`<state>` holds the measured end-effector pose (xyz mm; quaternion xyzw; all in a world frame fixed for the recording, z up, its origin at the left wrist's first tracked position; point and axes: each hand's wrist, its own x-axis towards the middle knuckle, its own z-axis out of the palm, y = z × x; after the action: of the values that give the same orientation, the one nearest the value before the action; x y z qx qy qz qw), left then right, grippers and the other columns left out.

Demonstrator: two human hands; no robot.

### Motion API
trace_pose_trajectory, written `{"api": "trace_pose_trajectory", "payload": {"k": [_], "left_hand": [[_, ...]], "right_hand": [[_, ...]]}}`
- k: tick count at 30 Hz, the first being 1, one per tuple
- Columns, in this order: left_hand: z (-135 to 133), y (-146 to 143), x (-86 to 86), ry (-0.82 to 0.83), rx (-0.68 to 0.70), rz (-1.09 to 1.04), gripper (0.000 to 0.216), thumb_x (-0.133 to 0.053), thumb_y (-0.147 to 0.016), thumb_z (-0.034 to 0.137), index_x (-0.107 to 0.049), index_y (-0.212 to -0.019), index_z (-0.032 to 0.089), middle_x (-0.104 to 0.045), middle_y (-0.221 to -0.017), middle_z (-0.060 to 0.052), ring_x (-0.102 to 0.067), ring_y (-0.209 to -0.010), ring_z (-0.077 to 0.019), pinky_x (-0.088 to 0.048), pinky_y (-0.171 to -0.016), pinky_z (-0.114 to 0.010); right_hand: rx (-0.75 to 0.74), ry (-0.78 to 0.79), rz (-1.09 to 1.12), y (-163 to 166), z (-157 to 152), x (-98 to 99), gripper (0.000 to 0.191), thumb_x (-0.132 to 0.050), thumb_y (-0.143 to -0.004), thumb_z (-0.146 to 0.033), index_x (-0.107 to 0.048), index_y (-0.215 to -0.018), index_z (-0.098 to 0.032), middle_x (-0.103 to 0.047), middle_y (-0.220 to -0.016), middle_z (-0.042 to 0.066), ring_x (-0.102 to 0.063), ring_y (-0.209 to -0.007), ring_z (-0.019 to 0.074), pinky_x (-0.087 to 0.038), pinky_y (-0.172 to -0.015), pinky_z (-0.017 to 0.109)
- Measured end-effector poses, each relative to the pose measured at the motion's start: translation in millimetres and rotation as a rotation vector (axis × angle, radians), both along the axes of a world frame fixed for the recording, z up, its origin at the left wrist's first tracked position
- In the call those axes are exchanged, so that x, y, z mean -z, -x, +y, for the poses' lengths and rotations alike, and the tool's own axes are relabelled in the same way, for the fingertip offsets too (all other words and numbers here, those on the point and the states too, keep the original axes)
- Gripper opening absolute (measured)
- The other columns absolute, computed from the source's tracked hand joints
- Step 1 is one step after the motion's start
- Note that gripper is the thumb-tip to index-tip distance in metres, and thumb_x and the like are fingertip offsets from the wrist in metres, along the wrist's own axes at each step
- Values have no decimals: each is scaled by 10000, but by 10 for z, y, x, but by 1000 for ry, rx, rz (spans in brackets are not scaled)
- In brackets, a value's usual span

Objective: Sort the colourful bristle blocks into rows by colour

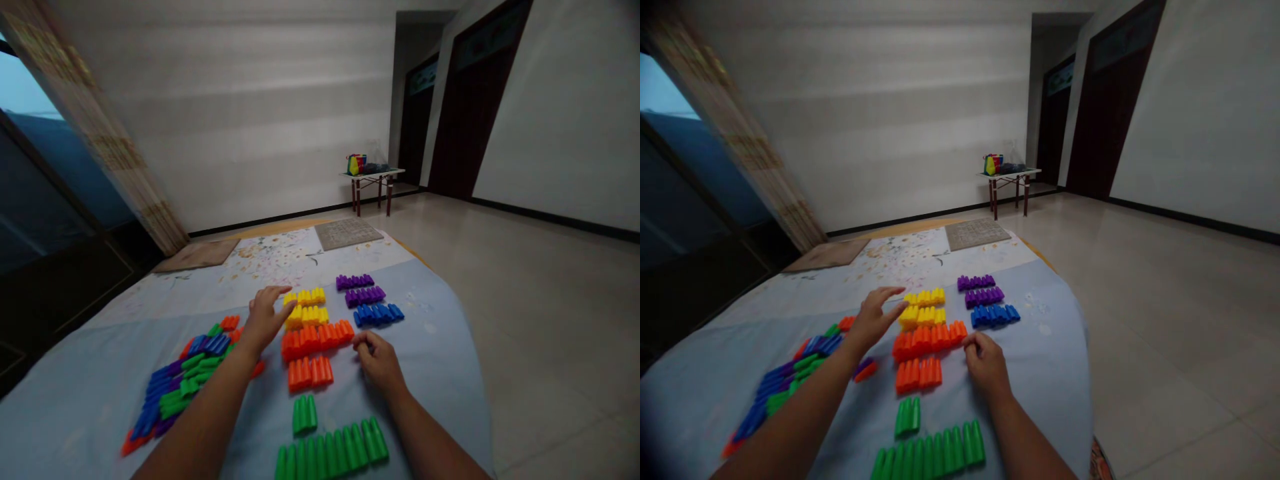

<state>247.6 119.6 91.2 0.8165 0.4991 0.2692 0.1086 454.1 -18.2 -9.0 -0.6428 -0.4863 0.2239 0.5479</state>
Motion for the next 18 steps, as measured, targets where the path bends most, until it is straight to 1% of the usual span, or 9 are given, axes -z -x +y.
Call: {"api": "trace_pose_trajectory", "payload": {"k": [2, 4, 6, 8, 9, 11, 13, 15, 18], "left_hand": [[-188, 259, 8, -48, -132, -116, 421, -421, -825, 493, -581, -1103, 221, -611, -1146, -65, -506, -1113, -205, -379, -987, -366], [-378, 562, 74, -68, -275, -203, 453, -372, -836, 513, -578, -1079, 191, -627, -1097, -80, -545, -1051, -210, -425, -941, -364], [-556, 850, 182, -66, -390, -254, 455, -379, -824, 518, -590, -1040, 179, -648, -1036, -83, -574, -993, -222, -452, -901, -377], [-717, 1062, 305, -60, -451, -273, 438, -415, -800, 513, -608, -995, 172, -657, -998, -87, -585, -970, -238, -455, -897, -397], [-792, 1128, 365, -52, -452, -272, 415, -438, -785, 507, -623, -960, 179, -661, -980, -83, -589, -960, -240, -455, -897, -399], [-940, 1179, 471, -25, -405, -248, 362, -477, -765, 484, -643, -911, 198, -667, -961, -73, -591, -952, -240, -452, -904, -395], [-1091, 1153, 559, 3, -335, -186, 325, -484, -766, 451, -652, -901, 207, -670, -959, -77, -587, -960, -240, -442, -917, -400], [-1242, 1102, 631, 13, -299, -90, 317, -461, -784, 413, -650, -938, 211, -668, -990, -90, -574, -990, -248, -422, -933, -423], [-1441, 1075, 714, 7, -353, 69, 315, -440, -798, 346, -641, -1011, 230, -649, -1087, -101, -542, -1065, -257, -383, -958, -454]], "right_hand": [[-3, -7, 7, -5, -14, 1, 191, -430, -728, -221, -615, -703, -185, -627, -675, 14, -568, -621, 155, -425, -592, 240], [-6, -6, 15, -11, -22, 4, 194, -437, -730, -239, -622, -709, -183, -629, -669, 16, -560, -598, 153, -422, -575, 242], [-8, -4, 13, -16, -24, 7, 195, -446, -729, -254, -625, -701, -182, -630, -661, 18, -550, -581, 151, -418, -563, 242], [-6, -7, 2, -19, -23, 8, 198, -447, -726, -262, -625, -693, -181, -633, -661, 19, -546, -577, 150, -418, -564, 243], [-6, -7, -3, -21, -23, 8, 198, -447, -725, -264, -624, -692, -181, -634, -664, 19, -548, -581, 150, -420, -569, 244], [-2, -2, -7, -27, -25, 8, 200, -446, -726, -274, -620, -694, -181, -636, -670, 20, -558, -590, 153, -425, -579, 247], [-3, 2, -1, -36, -29, 9, 200, -449, -723, -288, -616, -695, -183, -638, -669, 19, -568, -596, 157, -431, -582, 251], [-2, 4, 5, -48, -34, 13, 203, -452, -715, -299, -618, -697, -184, -641, -667, 17, -569, -591, 158, -434, -577, 253], [2, 7, 11, -63, -39, 23, 214, -452, -704, -308, -625, -707, -183, -643, -662, 14, -563, -574, 158, -436, -568, 258]]}}
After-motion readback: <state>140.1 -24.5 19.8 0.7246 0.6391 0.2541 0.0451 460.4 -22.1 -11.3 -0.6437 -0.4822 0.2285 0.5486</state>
